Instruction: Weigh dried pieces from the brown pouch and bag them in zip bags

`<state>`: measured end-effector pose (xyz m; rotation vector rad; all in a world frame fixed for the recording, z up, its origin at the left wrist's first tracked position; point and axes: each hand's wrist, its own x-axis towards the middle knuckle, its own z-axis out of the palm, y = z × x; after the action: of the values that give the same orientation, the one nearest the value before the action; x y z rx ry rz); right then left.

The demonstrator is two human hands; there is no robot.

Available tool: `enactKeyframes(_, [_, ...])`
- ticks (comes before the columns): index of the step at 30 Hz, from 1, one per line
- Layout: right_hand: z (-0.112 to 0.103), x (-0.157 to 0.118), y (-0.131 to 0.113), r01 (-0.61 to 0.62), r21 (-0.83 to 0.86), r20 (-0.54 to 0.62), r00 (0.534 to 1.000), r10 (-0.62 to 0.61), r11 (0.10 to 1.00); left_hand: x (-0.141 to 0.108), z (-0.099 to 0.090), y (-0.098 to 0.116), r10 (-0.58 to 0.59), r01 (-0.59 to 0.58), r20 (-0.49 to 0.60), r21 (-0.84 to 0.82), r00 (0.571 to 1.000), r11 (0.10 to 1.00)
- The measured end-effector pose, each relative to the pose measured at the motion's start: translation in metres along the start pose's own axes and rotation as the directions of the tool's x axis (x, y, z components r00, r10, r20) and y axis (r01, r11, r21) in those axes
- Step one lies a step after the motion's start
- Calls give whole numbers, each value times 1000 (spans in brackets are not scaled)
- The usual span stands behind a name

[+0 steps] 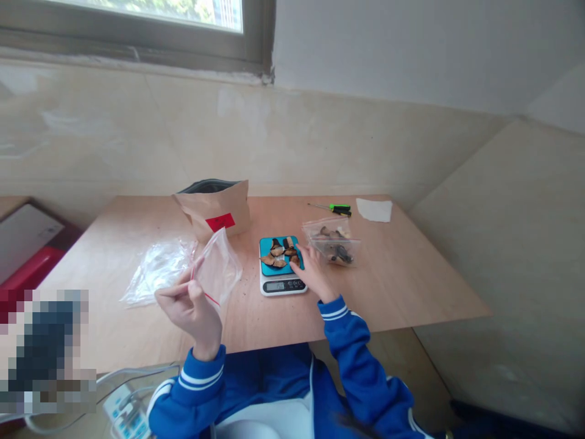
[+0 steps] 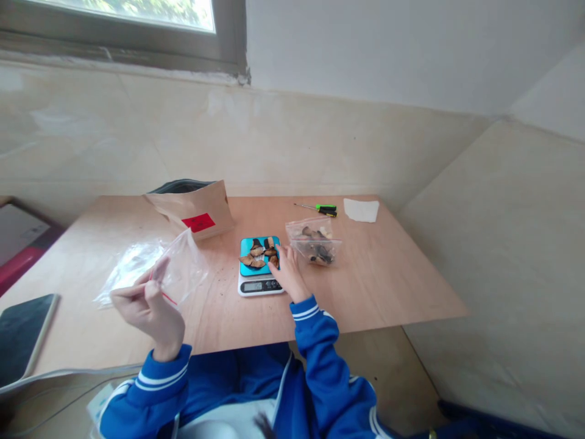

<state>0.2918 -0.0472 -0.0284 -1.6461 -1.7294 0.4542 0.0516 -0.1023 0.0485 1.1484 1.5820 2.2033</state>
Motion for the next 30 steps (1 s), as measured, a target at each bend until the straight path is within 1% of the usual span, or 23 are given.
enactKeyframes(3, [10, 5, -1, -20, -109, 11, 1000, 21, 994, -3, 5, -4, -71, 72, 36, -16, 997, 997])
enactKeyframes(6, [17, 5, -6, -43, -123, -14, 999, 41, 991, -7, 9, -11, -138, 140, 94, -16, 986, 990])
enactKeyframes(8, [20, 5, -9, -52, -126, -35, 998, 48, 991, -8, 11, -16, -174, 180, 110, -48, 979, 983])
enactKeyframes(11, [23, 5, -11, -57, -111, -62, 997, 51, 992, -9, 13, -21, -234, 243, 114, -75, 966, 967])
enactKeyframes(14, [23, 4, -11, -63, -73, -90, 994, 56, 995, -11, 15, -22, -292, 297, 107, -37, 950, 954])
enactKeyframes(16, [20, 1, -11, -69, -50, -109, 992, 63, 996, -11, 16, -21, -325, 330, 103, -30, 940, 944])
enactKeyframes(18, [14, -2, -15, -81, 0, -152, 985, 80, 997, -12, 17, -21, -348, 354, 103, -41, 932, 934])
enactKeyframes(20, [7, -4, -28, -96, 79, -223, 968, 111, 992, -13, 18, -23, -360, 366, 92, -54, 928, 929])
enactKeyframes(21, [3, -4, -38, -99, 124, -258, 958, 129, 987, -14, 19, -24, -365, 370, 90, -60, 927, 927])
enactKeyframes(23, [-1, -5, -65, -83, 193, -293, 946, 138, 978, -16, 19, -27, -362, 369, 95, -61, 927, 928])
enactKeyframes(24, [-2, -5, -80, -55, 222, -287, 950, 119, 974, -18, 19, -28, -356, 363, 106, -53, 928, 930])
enactKeyframes(27, [2, -6, -125, 65, 224, -209, 978, -17, 972, -23, 18, -27, -327, 334, 148, -27, 934, 942])
enactKeyframes(29, [8, -8, -144, 116, 184, -124, 988, -94, 976, -24, 17, -25, -310, 318, 159, -23, 937, 948])
enactKeyframes(30, [11, -9, -149, 135, 175, -83, 989, -122, 975, -24, 17, -25, -300, 307, 156, -22, 941, 951])
